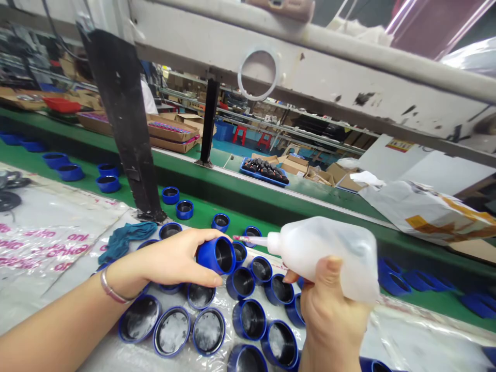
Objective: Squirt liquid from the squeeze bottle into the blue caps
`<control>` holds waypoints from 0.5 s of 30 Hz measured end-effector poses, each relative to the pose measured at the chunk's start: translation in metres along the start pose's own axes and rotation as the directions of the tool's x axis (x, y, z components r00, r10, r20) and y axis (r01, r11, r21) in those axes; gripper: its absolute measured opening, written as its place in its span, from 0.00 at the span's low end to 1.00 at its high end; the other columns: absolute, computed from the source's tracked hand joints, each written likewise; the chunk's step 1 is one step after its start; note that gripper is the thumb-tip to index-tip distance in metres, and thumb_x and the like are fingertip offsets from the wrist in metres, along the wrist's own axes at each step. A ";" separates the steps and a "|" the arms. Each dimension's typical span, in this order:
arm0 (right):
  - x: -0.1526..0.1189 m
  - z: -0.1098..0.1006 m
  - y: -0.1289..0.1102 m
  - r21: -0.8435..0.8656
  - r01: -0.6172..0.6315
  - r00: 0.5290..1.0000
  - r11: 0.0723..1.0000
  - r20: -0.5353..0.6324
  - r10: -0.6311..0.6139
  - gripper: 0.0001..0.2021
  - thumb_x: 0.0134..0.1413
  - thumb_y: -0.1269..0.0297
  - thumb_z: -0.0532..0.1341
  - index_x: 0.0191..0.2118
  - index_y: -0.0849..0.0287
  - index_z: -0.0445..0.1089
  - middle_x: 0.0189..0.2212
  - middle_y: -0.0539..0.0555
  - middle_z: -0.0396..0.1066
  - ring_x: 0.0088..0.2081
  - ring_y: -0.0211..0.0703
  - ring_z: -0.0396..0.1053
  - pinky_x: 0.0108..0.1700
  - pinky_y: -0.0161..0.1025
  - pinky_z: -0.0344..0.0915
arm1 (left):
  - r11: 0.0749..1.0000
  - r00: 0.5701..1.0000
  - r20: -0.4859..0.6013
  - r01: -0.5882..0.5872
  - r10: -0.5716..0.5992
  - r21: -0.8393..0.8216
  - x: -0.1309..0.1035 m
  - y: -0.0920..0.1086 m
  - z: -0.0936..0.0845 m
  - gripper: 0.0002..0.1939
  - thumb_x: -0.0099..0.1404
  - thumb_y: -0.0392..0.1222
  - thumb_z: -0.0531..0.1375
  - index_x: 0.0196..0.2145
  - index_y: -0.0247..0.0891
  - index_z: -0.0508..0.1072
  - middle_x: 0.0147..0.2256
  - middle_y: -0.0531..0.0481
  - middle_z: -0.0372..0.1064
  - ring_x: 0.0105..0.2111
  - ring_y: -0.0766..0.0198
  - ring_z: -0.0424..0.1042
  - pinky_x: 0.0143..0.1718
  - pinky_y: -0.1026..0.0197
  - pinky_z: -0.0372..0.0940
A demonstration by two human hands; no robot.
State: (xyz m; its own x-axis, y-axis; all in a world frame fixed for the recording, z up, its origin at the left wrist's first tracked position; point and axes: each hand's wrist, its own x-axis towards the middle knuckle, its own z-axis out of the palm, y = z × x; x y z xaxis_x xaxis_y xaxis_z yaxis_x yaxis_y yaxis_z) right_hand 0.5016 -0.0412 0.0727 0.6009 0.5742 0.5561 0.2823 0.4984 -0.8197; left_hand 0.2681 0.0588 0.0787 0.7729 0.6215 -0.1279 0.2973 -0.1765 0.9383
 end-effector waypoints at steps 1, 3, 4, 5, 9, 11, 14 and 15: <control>-0.001 0.001 -0.001 0.029 0.007 1.000 1.000 0.006 -0.007 0.16 0.55 0.57 0.76 0.29 0.63 0.75 0.21 0.55 0.71 0.16 0.44 0.67 0.16 0.35 0.64 | 1.000 1.000 0.003 0.010 -0.010 -0.013 0.000 0.001 0.000 0.30 0.56 0.47 0.73 0.55 0.39 0.75 0.52 0.49 0.78 0.52 0.48 0.75 0.52 0.56 0.70; -0.002 0.002 -0.005 0.081 -0.002 1.000 0.997 0.014 0.001 0.15 0.52 0.59 0.78 0.28 0.61 0.74 0.20 0.53 0.70 0.15 0.43 0.65 0.14 0.36 0.63 | 0.998 1.000 0.013 0.022 -0.022 -0.051 -0.002 0.001 -0.001 0.29 0.56 0.48 0.73 0.54 0.38 0.75 0.52 0.48 0.78 0.51 0.48 0.76 0.51 0.56 0.71; -0.003 0.001 -0.006 0.075 -0.013 1.000 0.997 0.014 0.012 0.15 0.51 0.60 0.79 0.28 0.61 0.74 0.20 0.53 0.69 0.15 0.44 0.65 0.14 0.37 0.63 | 0.997 1.000 0.020 0.025 -0.023 -0.071 -0.002 0.002 -0.001 0.29 0.56 0.48 0.73 0.53 0.38 0.75 0.52 0.48 0.78 0.51 0.48 0.76 0.51 0.56 0.71; -0.003 0.001 -0.006 0.055 -0.022 1.000 0.998 0.005 0.022 0.15 0.49 0.60 0.79 0.28 0.61 0.74 0.20 0.53 0.69 0.15 0.44 0.65 0.15 0.37 0.64 | 0.996 0.999 0.023 0.028 -0.026 -0.086 -0.003 0.002 -0.001 0.29 0.55 0.48 0.73 0.52 0.37 0.75 0.52 0.47 0.78 0.51 0.48 0.76 0.51 0.55 0.71; -0.008 -0.004 -0.005 -0.050 -0.057 0.993 0.997 -0.103 0.051 0.14 0.46 0.63 0.80 0.31 0.60 0.75 0.24 0.54 0.73 0.18 0.45 0.68 0.17 0.38 0.68 | 0.995 0.999 0.022 0.043 -0.041 -0.086 -0.004 0.004 -0.001 0.30 0.55 0.47 0.73 0.54 0.37 0.76 0.52 0.47 0.78 0.51 0.48 0.76 0.51 0.55 0.72; -0.013 -0.004 -0.004 -0.078 -0.029 0.987 0.997 -0.157 0.016 0.15 0.49 0.62 0.79 0.27 0.58 0.72 0.25 0.54 0.72 0.18 0.44 0.67 0.16 0.38 0.66 | 0.997 0.999 0.022 0.048 -0.046 -0.065 -0.004 0.005 -0.001 0.30 0.55 0.47 0.73 0.55 0.36 0.76 0.51 0.46 0.79 0.50 0.48 0.76 0.51 0.55 0.72; -0.019 -0.002 -0.004 -0.107 -0.045 0.990 0.993 -0.141 0.030 0.19 0.50 0.54 0.78 0.25 0.57 0.70 0.22 0.54 0.69 0.20 0.45 0.65 0.17 0.41 0.64 | 0.998 0.998 0.012 0.055 -0.055 -0.041 -0.004 0.006 -0.001 0.29 0.54 0.48 0.73 0.52 0.35 0.77 0.49 0.46 0.79 0.48 0.49 0.77 0.48 0.56 0.73; -0.020 -0.002 -0.004 -0.109 -0.074 0.991 0.991 -0.119 0.061 0.20 0.49 0.50 0.78 0.27 0.57 0.71 0.22 0.55 0.68 0.21 0.47 0.66 0.18 0.43 0.65 | 0.998 0.999 0.006 0.052 -0.052 -0.039 -0.004 0.006 -0.002 0.29 0.54 0.48 0.73 0.52 0.35 0.78 0.48 0.47 0.80 0.47 0.49 0.77 0.48 0.57 0.73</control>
State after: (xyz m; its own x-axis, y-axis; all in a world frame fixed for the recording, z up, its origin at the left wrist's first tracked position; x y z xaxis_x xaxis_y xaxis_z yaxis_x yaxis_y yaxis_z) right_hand 0.4897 -0.0555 0.0642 0.7015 0.5226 0.4845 0.3164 0.3808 -0.8688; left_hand 0.2658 0.0564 0.0854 0.7594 0.6256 -0.1785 0.3154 -0.1141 0.9421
